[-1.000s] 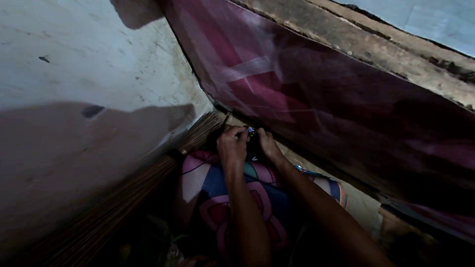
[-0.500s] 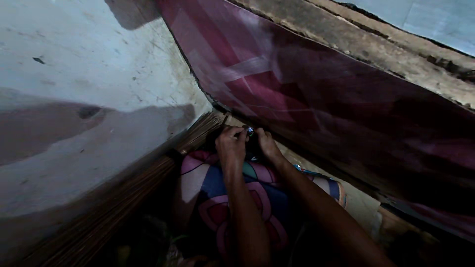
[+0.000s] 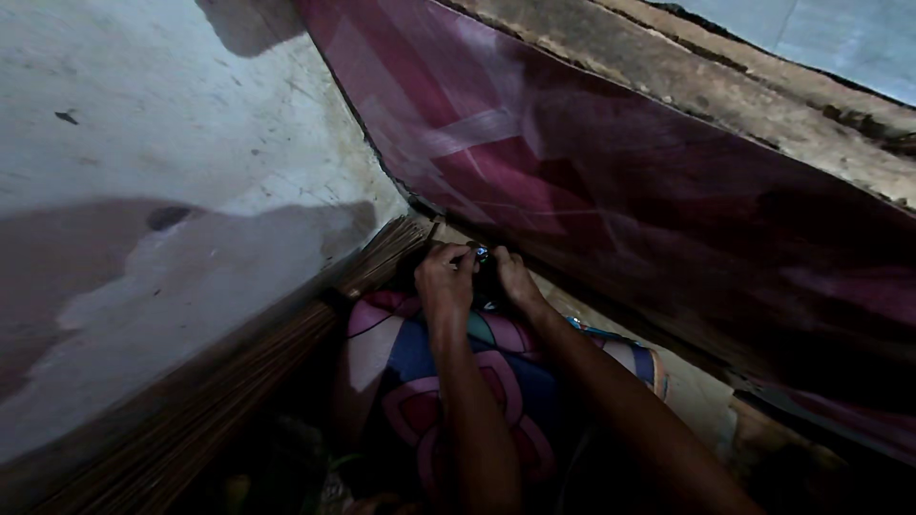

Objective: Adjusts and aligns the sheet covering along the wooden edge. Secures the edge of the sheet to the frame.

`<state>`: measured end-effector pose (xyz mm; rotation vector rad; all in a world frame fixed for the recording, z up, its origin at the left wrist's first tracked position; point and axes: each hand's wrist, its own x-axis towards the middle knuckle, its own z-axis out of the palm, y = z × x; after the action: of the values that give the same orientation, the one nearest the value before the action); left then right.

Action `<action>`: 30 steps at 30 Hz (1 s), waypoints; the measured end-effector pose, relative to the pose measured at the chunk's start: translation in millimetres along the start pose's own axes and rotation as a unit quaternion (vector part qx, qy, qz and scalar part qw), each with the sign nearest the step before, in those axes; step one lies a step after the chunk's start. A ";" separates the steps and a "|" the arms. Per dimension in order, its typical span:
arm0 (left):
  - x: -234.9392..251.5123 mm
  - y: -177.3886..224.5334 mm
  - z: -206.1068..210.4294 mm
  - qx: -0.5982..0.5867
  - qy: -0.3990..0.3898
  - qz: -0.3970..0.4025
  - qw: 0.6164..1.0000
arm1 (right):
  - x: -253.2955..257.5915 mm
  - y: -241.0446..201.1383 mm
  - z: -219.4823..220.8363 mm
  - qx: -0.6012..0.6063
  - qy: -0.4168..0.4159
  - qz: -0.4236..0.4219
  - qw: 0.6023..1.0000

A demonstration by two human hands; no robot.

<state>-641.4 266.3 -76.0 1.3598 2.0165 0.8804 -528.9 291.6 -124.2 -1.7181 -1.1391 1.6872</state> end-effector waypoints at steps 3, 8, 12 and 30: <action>-0.1 0.0 0.1 -0.007 -0.004 -0.002 1.000 | -0.5 -0.7 -0.4 -0.001 -0.001 0.004 1.000; 0.1 -1.2 -0.6 -0.013 -0.013 -0.007 1.000 | 0.4 1.6 0.1 -0.001 -0.006 -0.007 1.000; 0.2 -1.9 -0.4 -0.006 -0.005 -0.001 1.000 | 1.2 2.3 -1.0 -0.001 -0.008 0.002 1.000; -0.5 0.4 -1.9 0.001 -0.011 -0.020 1.000 | 0.9 2.4 0.0 0.024 -0.005 0.010 1.000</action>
<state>-642.3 265.5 -74.5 1.3199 2.0212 0.8426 -528.4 291.0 -126.7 -1.6980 -1.0824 1.7232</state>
